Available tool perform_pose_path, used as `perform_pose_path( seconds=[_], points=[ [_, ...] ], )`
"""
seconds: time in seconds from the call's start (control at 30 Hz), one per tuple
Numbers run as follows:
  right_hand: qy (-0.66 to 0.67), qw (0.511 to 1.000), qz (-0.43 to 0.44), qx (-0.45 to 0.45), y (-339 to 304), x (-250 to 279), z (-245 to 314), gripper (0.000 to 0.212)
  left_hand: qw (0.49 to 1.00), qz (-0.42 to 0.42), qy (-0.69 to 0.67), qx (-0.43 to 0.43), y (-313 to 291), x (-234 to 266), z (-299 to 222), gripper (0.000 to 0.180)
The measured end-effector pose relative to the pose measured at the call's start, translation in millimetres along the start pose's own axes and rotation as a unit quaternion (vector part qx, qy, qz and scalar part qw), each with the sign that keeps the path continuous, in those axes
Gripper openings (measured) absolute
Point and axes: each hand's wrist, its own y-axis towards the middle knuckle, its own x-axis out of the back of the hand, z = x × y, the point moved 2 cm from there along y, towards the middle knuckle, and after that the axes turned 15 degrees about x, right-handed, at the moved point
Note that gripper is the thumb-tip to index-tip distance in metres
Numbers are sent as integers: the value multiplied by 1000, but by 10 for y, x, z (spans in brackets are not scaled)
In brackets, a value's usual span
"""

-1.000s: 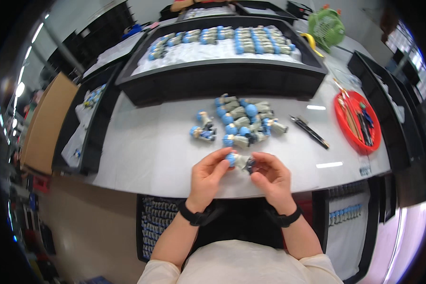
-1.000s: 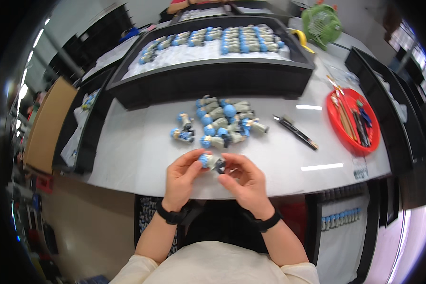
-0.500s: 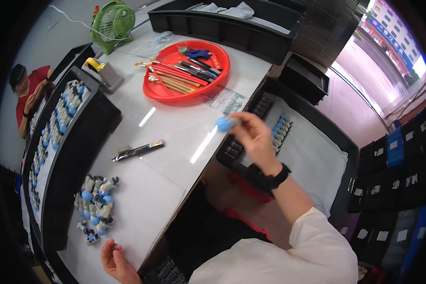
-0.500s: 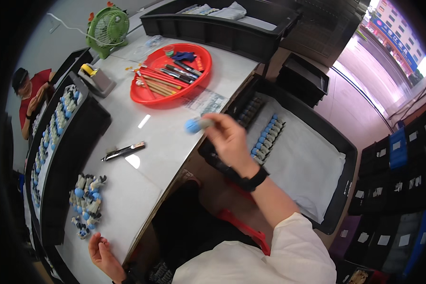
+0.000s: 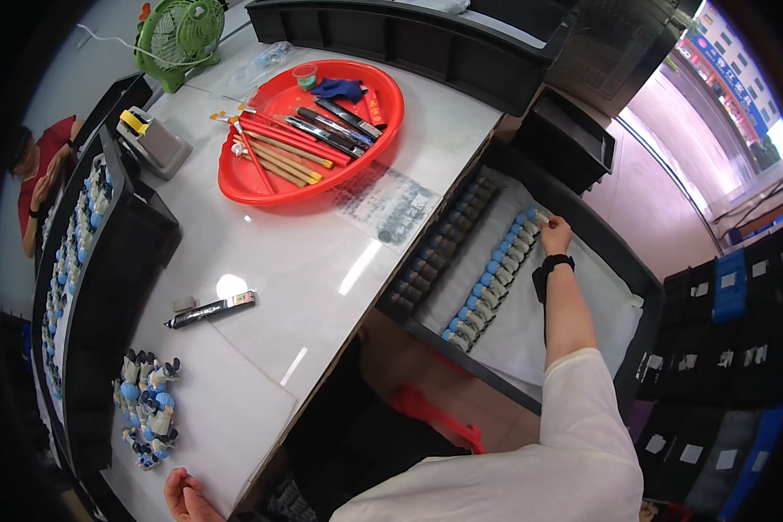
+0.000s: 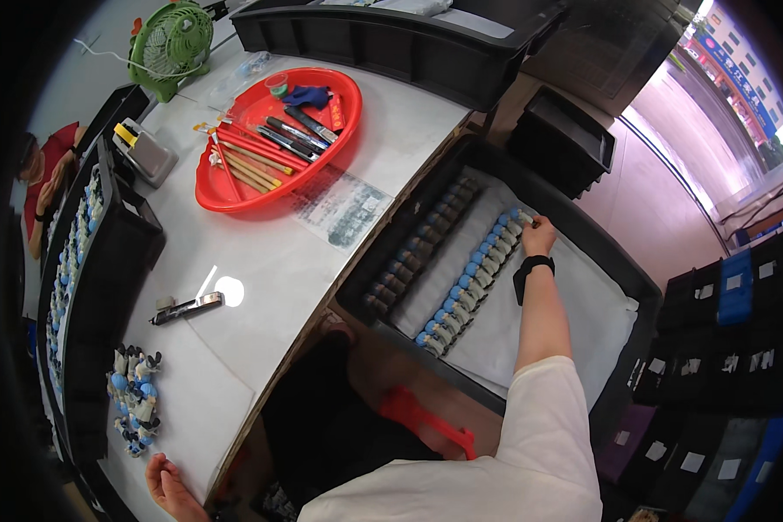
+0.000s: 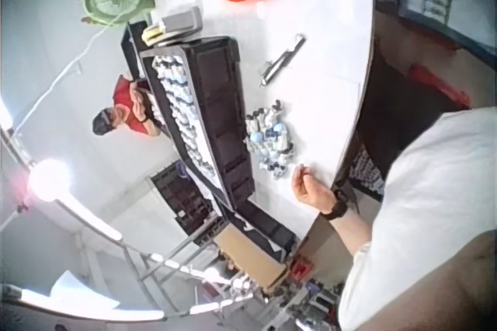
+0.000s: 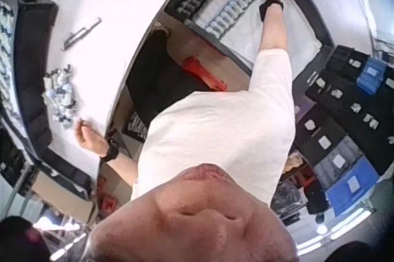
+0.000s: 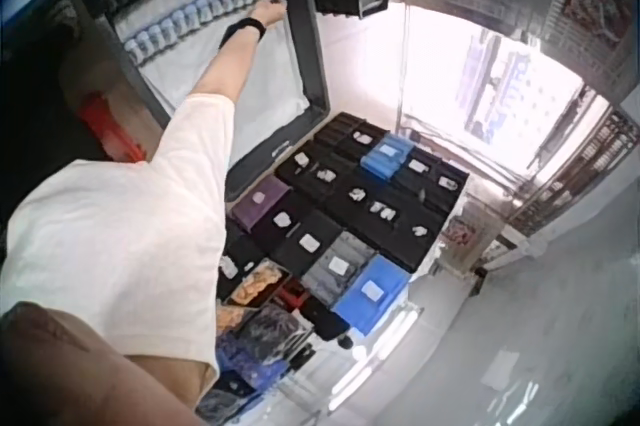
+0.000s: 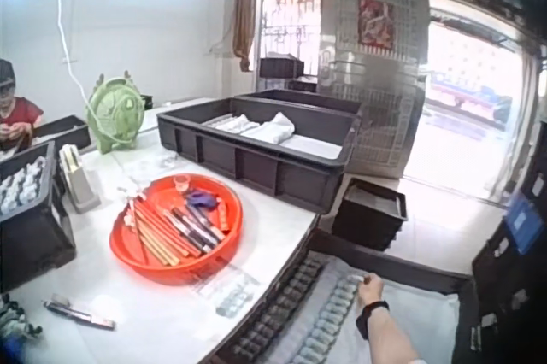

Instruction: Inspecting small manufactured components and arranging them into organized rows in a shipping tray.

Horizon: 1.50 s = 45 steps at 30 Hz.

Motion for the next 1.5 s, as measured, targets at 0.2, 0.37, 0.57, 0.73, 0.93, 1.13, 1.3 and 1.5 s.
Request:
perform_pose_path(
  seconds=[0.2,0.37,0.57,0.73,0.93,1.13,1.3,1.5],
  points=[
    [-4,998,55,-3,82,-242,-83,31,1000,-4,8,12,1,-26,-24,21],
    [-27,995,81,49,106,-183,-165,30,1000,5,-5,19,0,-10,-3,21],
    [-11,998,51,27,94,-94,-68,16,1000,7,-1,15,12,19,2,21],
    [-34,999,5,22,124,-105,-21,11,1000,14,-1,4,16,14,8,21],
    [32,999,28,34,130,-295,-325,19,1000,3,-10,16,21,-6,12,21],
    [188,978,86,-1,104,-330,-458,35,1000,27,-15,-2,27,-13,-6,20],
    [119,990,-13,72,-136,88,-74,37,1000,25,-15,1,52,25,40,24],
    [240,904,336,112,-1002,562,724,26,999,31,-22,0,67,52,42,24]
  ],
)
